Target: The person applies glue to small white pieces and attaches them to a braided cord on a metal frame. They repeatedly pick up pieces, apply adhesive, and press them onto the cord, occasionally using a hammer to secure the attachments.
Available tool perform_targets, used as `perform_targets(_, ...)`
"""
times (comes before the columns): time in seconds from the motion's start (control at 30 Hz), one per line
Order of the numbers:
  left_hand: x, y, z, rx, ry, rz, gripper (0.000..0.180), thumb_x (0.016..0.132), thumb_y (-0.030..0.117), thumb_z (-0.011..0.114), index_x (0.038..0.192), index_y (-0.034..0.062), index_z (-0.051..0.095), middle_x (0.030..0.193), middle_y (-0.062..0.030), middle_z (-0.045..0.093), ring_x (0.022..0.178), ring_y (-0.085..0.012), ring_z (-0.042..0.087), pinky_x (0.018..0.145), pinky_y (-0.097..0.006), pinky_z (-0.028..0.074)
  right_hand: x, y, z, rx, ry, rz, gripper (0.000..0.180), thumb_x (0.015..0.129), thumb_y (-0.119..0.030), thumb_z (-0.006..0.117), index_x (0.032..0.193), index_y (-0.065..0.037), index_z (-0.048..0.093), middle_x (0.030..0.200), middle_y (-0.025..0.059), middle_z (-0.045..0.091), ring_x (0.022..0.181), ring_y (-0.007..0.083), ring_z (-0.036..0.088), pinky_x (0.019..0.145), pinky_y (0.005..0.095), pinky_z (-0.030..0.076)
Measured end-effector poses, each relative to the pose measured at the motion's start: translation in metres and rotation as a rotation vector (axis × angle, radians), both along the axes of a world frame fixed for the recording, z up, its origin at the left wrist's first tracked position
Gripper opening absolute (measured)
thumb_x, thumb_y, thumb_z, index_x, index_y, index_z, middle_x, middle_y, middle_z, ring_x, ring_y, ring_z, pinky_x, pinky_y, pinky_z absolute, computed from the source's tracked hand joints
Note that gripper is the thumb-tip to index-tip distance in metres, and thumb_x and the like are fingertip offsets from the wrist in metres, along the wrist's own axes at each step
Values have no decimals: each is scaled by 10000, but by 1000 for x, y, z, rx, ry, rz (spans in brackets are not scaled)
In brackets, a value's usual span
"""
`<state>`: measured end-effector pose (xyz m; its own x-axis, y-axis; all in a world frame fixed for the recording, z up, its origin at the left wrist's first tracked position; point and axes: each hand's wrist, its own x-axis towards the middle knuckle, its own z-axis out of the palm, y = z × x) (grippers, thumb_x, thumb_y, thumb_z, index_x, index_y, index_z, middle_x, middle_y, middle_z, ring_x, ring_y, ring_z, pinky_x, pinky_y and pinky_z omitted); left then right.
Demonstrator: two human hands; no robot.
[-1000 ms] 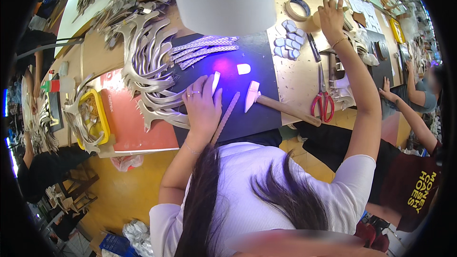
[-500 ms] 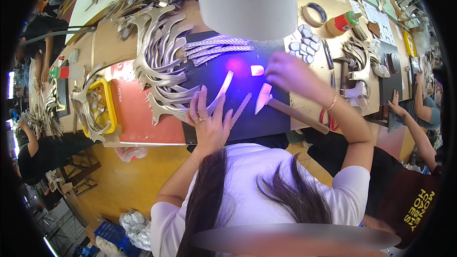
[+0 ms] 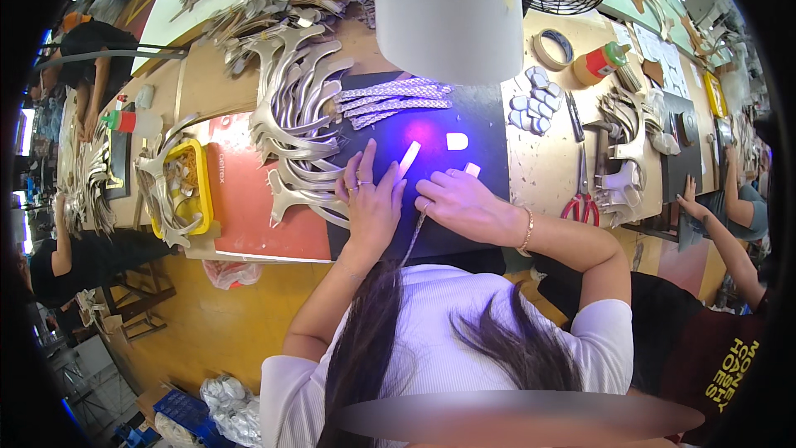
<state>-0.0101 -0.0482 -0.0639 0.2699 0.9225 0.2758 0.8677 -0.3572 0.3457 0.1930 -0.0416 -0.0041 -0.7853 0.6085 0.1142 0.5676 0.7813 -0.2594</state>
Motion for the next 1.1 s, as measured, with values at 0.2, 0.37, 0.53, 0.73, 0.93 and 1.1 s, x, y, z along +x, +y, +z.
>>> perform_targets(0.2,-29,2,11,16,-73,-220,321,826,188,763,1136,112,726,1413,-95,511,1293,-340,418,1036,-484,330,5,1,-7,68,117,-120,136,818,-149,620,934,-79,632,1045,57,647,894,223,637,768,362,501)
perform_targets(0.37,-57,-12,53,-234,-260,-109,324,834,140,766,1147,72,718,1028,-92,659,1019,-281,593,928,-424,434,-3,-4,-18,88,255,-209,136,823,-130,628,944,-74,654,1077,66,687,904,234,659,791,361,511)
perform_targets(0.53,-125,-17,123,-302,-895,269,326,879,43,749,1198,-3,696,906,-27,696,757,-85,623,630,-231,501,-9,-5,-23,52,298,-264,187,811,-82,643,992,-68,685,1038,72,694,902,242,660,806,367,506)
perform_targets(0.73,-194,-5,166,233,-742,234,312,894,-38,687,1203,-73,671,997,-59,687,899,-137,619,742,-246,494,-15,-6,-27,73,284,-258,196,813,-88,648,996,-63,713,1036,66,694,898,233,652,819,379,488)
perform_targets(0.93,-224,71,90,181,63,62,300,870,61,686,1162,108,732,1050,-74,701,1075,-264,630,1122,-466,322,-16,-11,-33,93,273,-260,179,809,-95,655,975,-66,716,1024,59,689,915,217,637,838,378,467)
perform_targets(1.1,-262,82,36,-234,225,124,309,888,101,668,1185,150,737,1258,-55,678,1285,-275,551,1177,-541,248,-15,-14,-33,100,273,-296,168,815,-99,650,968,-69,712,1025,55,686,916,217,629,833,384,465)
